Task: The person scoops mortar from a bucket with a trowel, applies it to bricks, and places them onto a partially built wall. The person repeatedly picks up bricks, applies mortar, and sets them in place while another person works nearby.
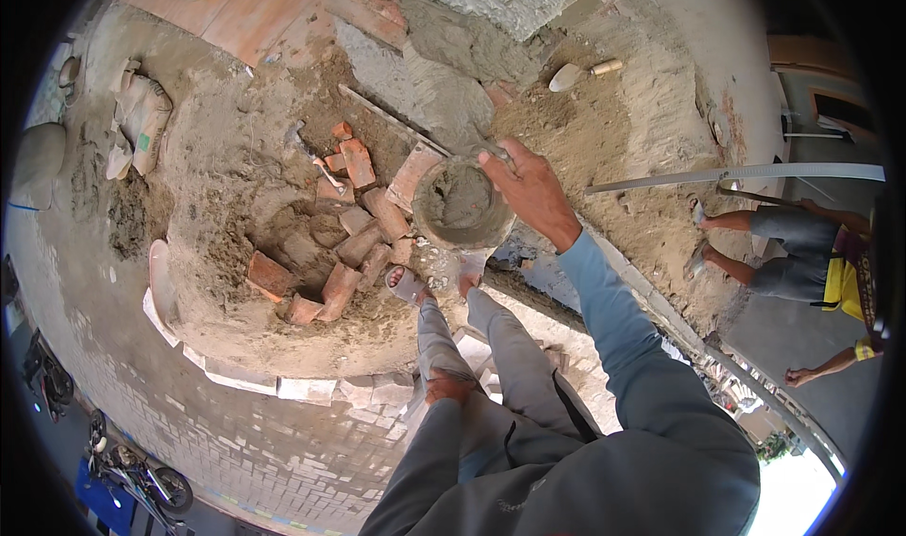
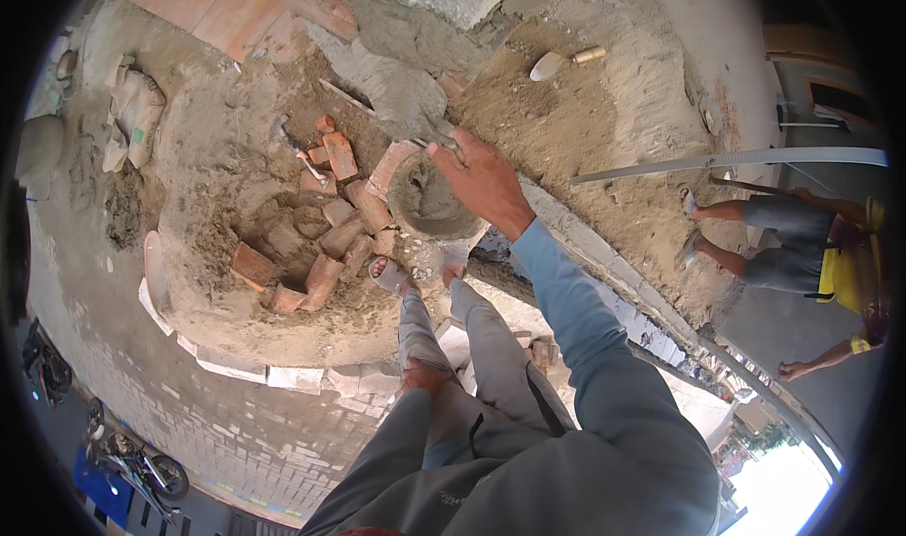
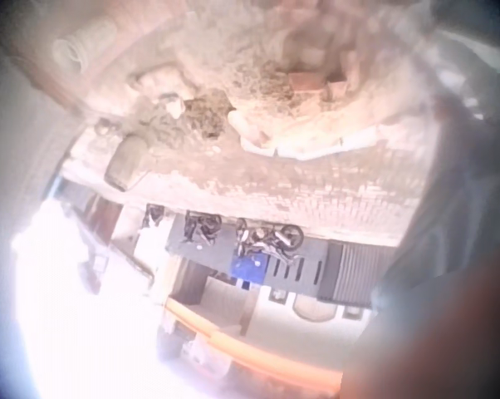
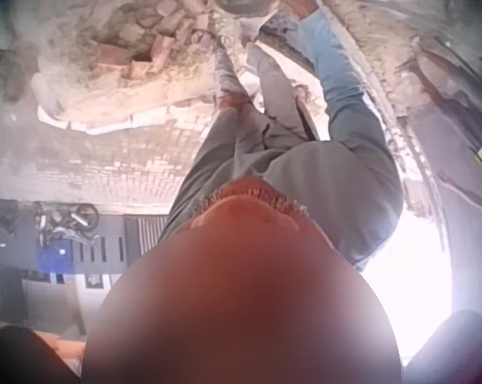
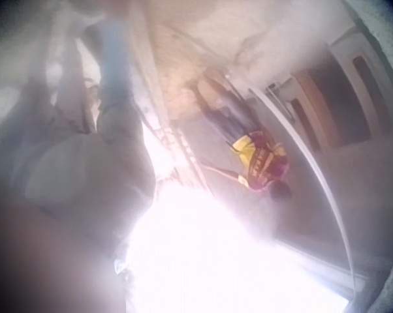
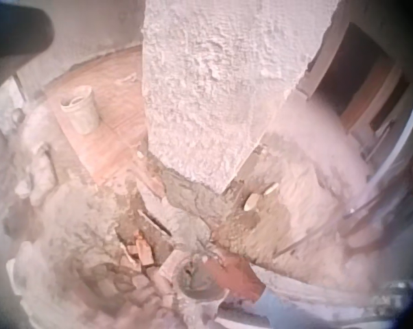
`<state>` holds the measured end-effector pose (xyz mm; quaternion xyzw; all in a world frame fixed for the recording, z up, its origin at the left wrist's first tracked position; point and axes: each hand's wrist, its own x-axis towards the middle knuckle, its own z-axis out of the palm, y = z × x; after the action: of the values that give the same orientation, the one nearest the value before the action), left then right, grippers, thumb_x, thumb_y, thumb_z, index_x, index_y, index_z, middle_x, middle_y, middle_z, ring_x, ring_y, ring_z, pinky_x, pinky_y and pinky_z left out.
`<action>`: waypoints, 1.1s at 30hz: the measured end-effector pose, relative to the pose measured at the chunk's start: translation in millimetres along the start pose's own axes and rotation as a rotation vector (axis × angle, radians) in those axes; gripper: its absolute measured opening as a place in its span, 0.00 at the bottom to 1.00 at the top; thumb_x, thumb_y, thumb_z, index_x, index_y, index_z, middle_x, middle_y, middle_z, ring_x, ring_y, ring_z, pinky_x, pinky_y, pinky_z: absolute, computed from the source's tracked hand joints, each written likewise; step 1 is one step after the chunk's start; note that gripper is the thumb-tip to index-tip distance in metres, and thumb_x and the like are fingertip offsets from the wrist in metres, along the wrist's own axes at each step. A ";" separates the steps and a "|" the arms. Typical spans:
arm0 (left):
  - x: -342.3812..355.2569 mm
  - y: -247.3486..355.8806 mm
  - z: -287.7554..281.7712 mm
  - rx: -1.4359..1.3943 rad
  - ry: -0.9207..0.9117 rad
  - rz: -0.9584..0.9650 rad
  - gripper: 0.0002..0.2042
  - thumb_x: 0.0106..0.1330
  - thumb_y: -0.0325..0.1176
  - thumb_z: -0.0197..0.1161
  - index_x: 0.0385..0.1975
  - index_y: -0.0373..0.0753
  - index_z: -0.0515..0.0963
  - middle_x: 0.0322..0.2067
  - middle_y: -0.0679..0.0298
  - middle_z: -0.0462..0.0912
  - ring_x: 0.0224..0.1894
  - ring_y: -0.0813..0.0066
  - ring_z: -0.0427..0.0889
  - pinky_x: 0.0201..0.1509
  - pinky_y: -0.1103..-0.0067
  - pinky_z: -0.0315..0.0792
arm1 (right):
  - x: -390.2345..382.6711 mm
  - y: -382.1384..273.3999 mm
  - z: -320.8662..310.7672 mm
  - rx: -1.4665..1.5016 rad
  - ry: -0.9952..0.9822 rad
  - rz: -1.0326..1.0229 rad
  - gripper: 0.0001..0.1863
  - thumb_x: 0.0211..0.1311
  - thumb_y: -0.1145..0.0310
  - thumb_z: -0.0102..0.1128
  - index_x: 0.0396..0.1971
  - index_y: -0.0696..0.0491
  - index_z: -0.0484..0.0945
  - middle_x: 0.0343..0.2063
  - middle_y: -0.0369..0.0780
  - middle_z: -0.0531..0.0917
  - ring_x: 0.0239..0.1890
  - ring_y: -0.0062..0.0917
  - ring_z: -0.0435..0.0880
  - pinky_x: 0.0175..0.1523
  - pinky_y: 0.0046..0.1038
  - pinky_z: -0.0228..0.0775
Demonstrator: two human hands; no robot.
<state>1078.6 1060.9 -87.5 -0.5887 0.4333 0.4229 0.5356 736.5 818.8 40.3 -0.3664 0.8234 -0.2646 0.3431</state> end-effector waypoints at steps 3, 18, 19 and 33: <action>1.6 -1.4 -1.3 -0.049 -0.025 0.031 0.64 0.44 0.62 0.77 0.75 0.40 0.42 0.67 0.44 0.63 0.69 0.48 0.66 0.71 0.62 0.63 | -24.0 -14.6 -37.6 -0.088 -0.022 0.057 0.30 0.69 0.47 0.56 0.53 0.62 0.75 0.39 0.59 0.83 0.45 0.51 0.84 0.50 0.42 0.74; 16.9 -8.8 10.4 -0.059 0.113 0.073 0.60 0.44 0.61 0.77 0.71 0.36 0.47 0.60 0.48 0.71 0.60 0.52 0.77 0.62 0.65 0.73 | 60.1 -116.5 -88.5 0.590 -0.441 0.180 0.21 0.73 0.50 0.53 0.36 0.56 0.77 0.17 0.31 0.72 0.13 0.14 0.68 0.13 0.18 0.59; 16.9 -9.6 9.3 -0.050 0.123 0.063 0.60 0.44 0.61 0.77 0.71 0.36 0.47 0.60 0.48 0.71 0.60 0.52 0.77 0.62 0.65 0.73 | 52.2 -111.8 -87.6 0.634 -0.475 0.179 0.21 0.73 0.51 0.53 0.36 0.56 0.77 0.17 0.31 0.72 0.13 0.14 0.68 0.14 0.18 0.59; 16.2 4.0 15.3 0.203 0.160 -0.001 0.65 0.43 0.67 0.74 0.72 0.29 0.44 0.59 0.41 0.69 0.58 0.48 0.76 0.60 0.63 0.72 | -18.4 204.4 118.4 -0.760 -0.229 0.267 0.20 0.63 0.57 0.57 0.46 0.58 0.76 0.38 0.50 0.84 0.40 0.46 0.86 0.47 0.44 0.80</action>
<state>1078.6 1075.0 -105.1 -0.5635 0.5151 0.3284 0.5562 749.3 932.3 -167.4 -0.3841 0.8593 0.1473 0.3040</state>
